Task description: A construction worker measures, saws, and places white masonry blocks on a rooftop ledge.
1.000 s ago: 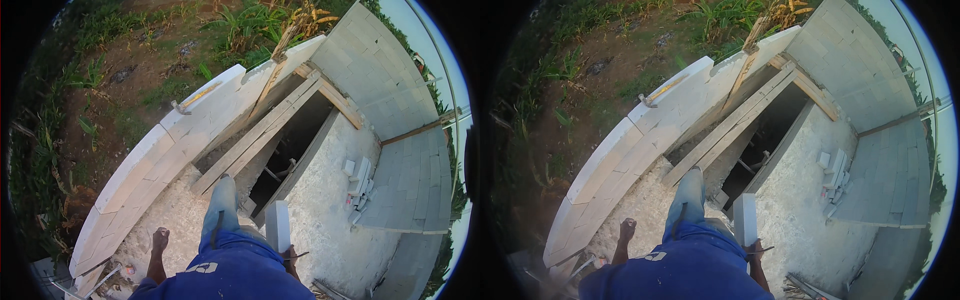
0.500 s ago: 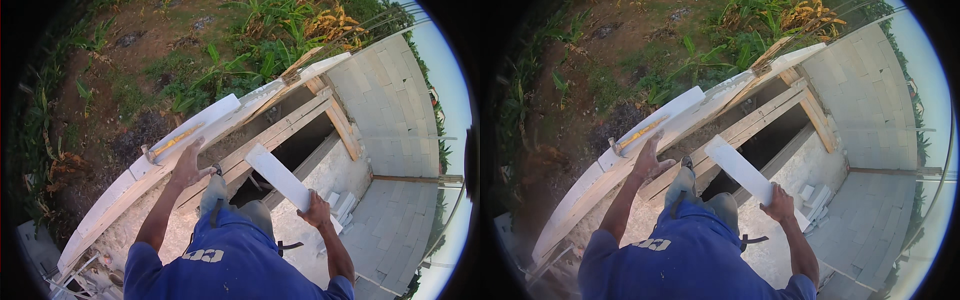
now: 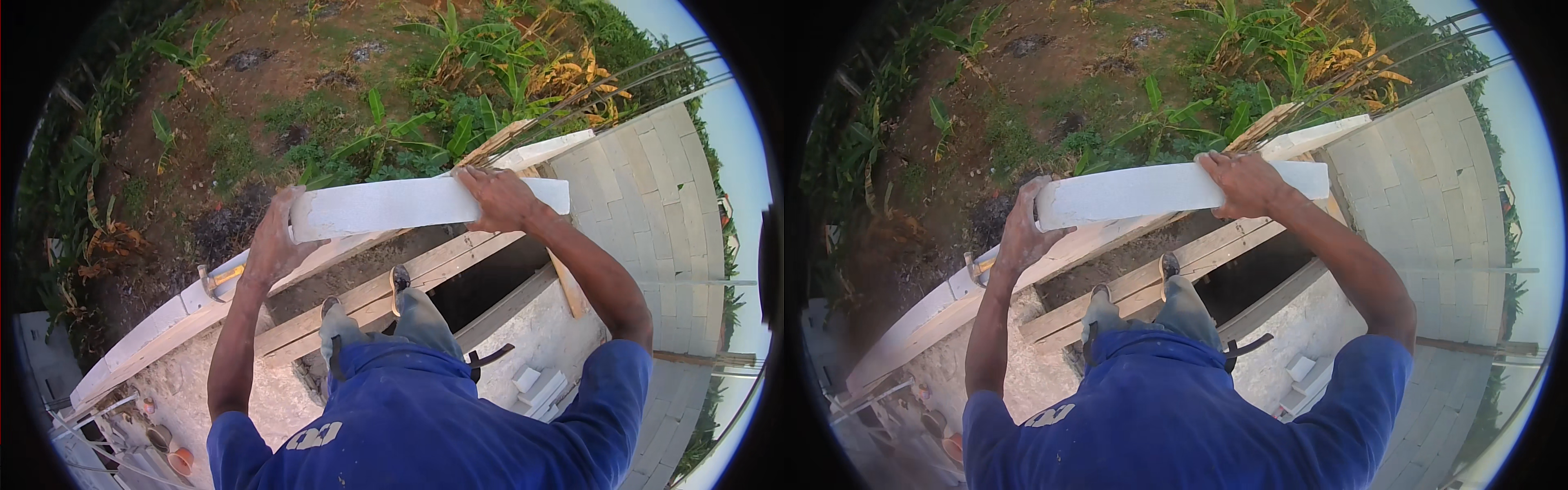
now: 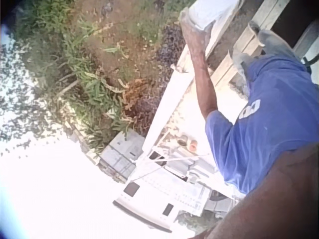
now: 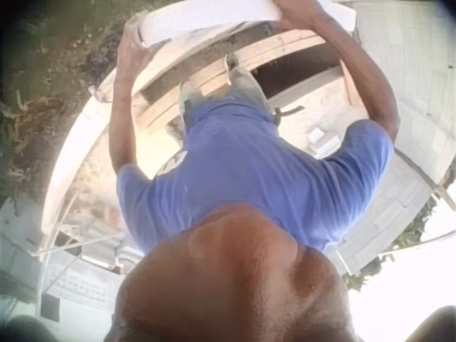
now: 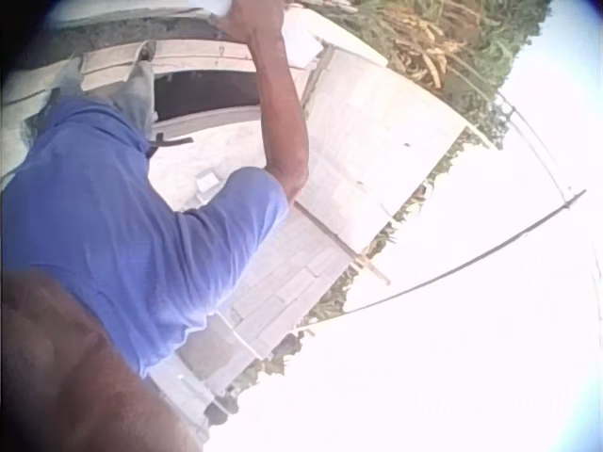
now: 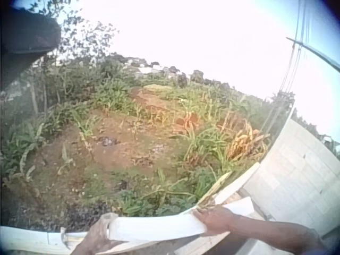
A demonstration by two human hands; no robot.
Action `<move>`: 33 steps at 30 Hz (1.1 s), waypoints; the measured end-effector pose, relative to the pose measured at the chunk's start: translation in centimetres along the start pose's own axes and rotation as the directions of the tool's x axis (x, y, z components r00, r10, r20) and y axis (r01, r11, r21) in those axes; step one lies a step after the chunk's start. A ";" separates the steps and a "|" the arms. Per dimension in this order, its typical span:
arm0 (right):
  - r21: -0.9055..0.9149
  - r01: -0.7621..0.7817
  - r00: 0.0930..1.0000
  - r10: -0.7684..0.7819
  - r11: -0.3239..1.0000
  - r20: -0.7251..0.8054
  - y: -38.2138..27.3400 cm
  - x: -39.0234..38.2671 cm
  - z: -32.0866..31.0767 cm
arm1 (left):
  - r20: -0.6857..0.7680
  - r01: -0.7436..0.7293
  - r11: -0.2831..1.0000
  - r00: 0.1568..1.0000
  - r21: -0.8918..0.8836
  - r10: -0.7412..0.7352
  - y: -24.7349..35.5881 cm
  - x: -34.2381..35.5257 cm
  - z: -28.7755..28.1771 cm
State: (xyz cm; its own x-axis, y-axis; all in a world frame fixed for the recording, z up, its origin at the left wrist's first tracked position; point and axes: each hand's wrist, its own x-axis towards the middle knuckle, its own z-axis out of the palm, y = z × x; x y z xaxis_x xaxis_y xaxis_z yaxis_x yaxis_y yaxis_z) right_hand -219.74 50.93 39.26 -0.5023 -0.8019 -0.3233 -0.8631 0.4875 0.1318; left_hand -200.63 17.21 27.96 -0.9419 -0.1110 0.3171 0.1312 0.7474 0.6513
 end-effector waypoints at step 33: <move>0.202 0.220 0.960 -0.249 0.954 0.128 18.7 14.9 16.3 | 0.174 0.193 0.978 0.963 0.078 -0.204 -2.9 12.7 16.4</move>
State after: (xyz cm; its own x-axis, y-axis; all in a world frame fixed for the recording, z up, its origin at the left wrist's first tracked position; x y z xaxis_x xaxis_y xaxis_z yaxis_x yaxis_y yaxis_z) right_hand -242.53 53.78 21.64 -0.2610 -0.8468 -0.4635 -0.9237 0.3586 -0.1350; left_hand -218.01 24.35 18.75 -0.9880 -0.1452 0.0526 -0.0775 0.7610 0.6441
